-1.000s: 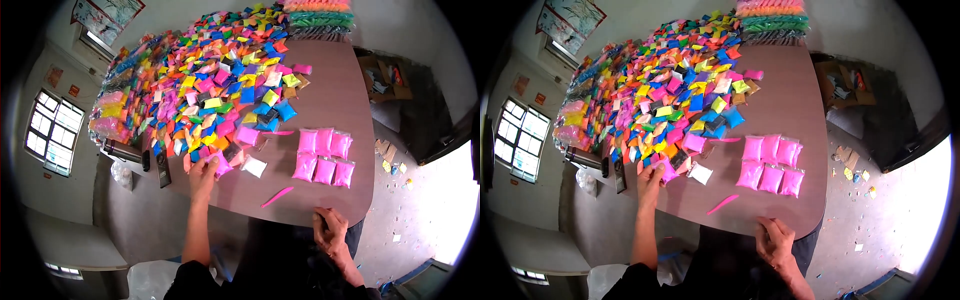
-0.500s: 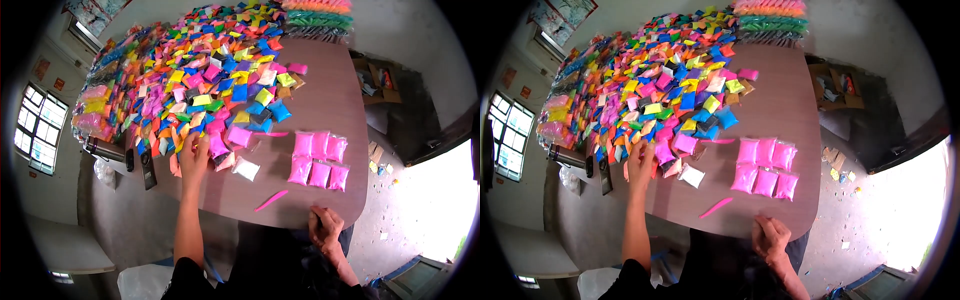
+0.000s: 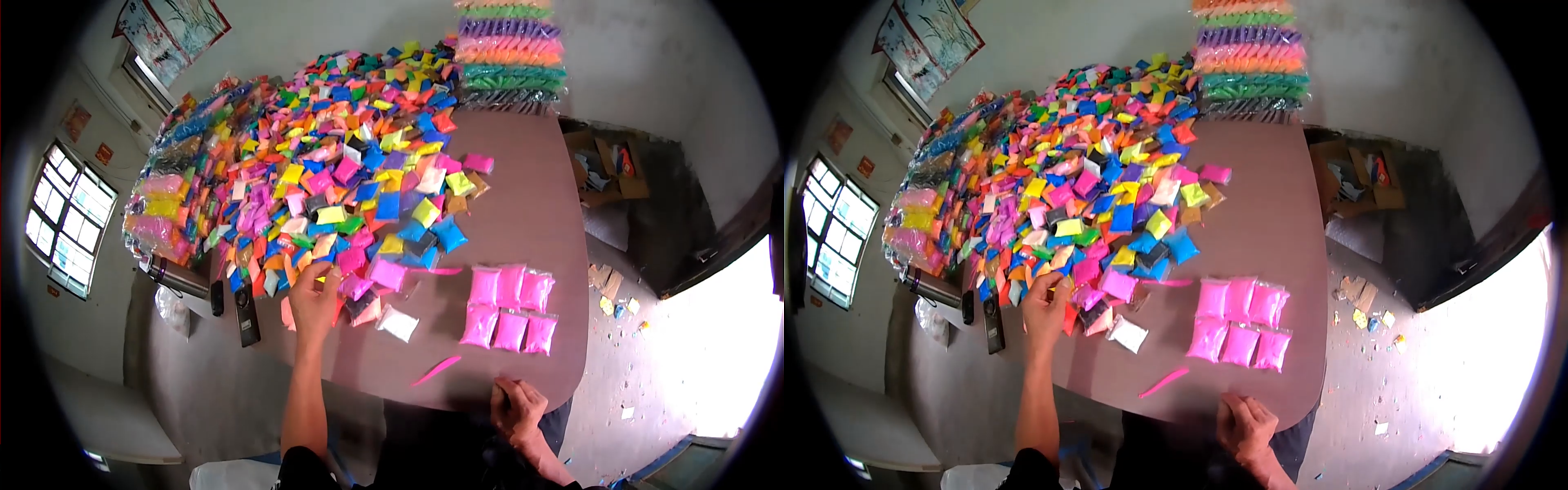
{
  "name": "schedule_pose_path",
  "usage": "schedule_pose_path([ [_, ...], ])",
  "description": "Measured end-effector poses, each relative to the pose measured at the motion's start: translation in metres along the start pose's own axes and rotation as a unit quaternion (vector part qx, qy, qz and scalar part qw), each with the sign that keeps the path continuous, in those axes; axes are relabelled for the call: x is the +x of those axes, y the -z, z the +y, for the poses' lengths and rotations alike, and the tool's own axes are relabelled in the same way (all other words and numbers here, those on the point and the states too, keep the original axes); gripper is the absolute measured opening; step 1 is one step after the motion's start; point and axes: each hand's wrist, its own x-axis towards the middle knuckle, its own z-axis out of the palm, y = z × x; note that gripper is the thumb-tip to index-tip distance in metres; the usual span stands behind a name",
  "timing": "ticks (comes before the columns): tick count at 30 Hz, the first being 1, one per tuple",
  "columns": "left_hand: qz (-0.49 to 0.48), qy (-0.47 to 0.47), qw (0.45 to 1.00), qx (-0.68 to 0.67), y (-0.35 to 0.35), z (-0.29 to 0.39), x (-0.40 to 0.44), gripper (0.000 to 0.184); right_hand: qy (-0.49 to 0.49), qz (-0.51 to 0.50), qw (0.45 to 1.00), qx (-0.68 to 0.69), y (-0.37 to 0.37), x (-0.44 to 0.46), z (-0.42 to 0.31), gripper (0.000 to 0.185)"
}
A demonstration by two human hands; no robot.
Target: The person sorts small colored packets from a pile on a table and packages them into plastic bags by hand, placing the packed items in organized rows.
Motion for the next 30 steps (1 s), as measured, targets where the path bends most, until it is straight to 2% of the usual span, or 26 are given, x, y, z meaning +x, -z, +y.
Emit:
schedule_pose_path([
  [2,-0.005,-0.020,1.000,0.012,-0.007,0.010,0.011,0.025,0.002,-0.006,1.000,-0.010,0.000,-0.001,0.000,0.021],
  [4,-0.039,-0.087,0.993,0.072,-0.014,0.024,0.023,0.021,0.007,-0.016,1.000,-0.022,-0.001,0.001,0.001,0.021],
  [6,-0.048,-0.098,0.990,0.090,-0.020,0.018,0.041,0.021,0.010,-0.018,0.999,-0.033,0.000,0.002,0.000,0.019],
  [9,-0.093,-0.175,0.961,0.190,-0.032,0.024,0.072,0.022,0.012,-0.040,0.998,-0.046,0.002,0.011,-0.007,0.019],
  [10,-0.094,-0.176,0.961,0.190,-0.037,0.029,0.084,0.022,0.011,-0.039,0.998,-0.047,0.001,0.012,-0.008,0.019],
  [12,-0.126,-0.250,0.934,0.223,-0.047,0.035,0.110,0.022,-0.009,-0.051,0.996,-0.066,0.001,0.011,-0.008,0.021],
  [14,-0.124,-0.257,0.926,0.247,-0.061,0.024,0.140,0.022,-0.025,-0.054,0.997,-0.053,0.001,0.005,-0.007,0.014],
  [16,-0.147,-0.335,0.895,0.256,-0.074,0.016,0.172,0.022,-0.019,-0.056,0.996,-0.071,0.004,-0.009,-0.003,0.019],
  [17,-0.191,-0.331,0.881,0.279,-0.086,0.011,0.198,0.028,-0.017,-0.057,0.995,-0.081,0.002,-0.010,0.002,0.023],
  [19,-0.202,-0.345,0.868,0.295,-0.099,0.006,0.219,0.031,-0.011,-0.060,0.993,-0.097,0.005,-0.015,0.003,0.031],
  [21,-0.225,-0.345,0.850,0.327,-0.111,-0.004,0.241,0.040,-0.018,-0.062,0.992,-0.111,0.003,-0.010,0.006,0.031],
  [24,-0.211,-0.336,0.860,0.321,-0.125,-0.012,0.262,0.043,-0.025,-0.065,0.990,-0.126,-0.007,0.005,0.013,0.031],
  [25,-0.244,-0.301,0.860,0.331,-0.129,-0.014,0.268,0.053,-0.025,-0.066,0.989,-0.133,-0.011,0.011,0.016,0.031],
  [30,-0.202,-0.305,0.858,0.360,-0.147,-0.033,0.283,0.060,-0.028,-0.070,0.986,-0.147,-0.020,0.025,0.026,0.030],
])
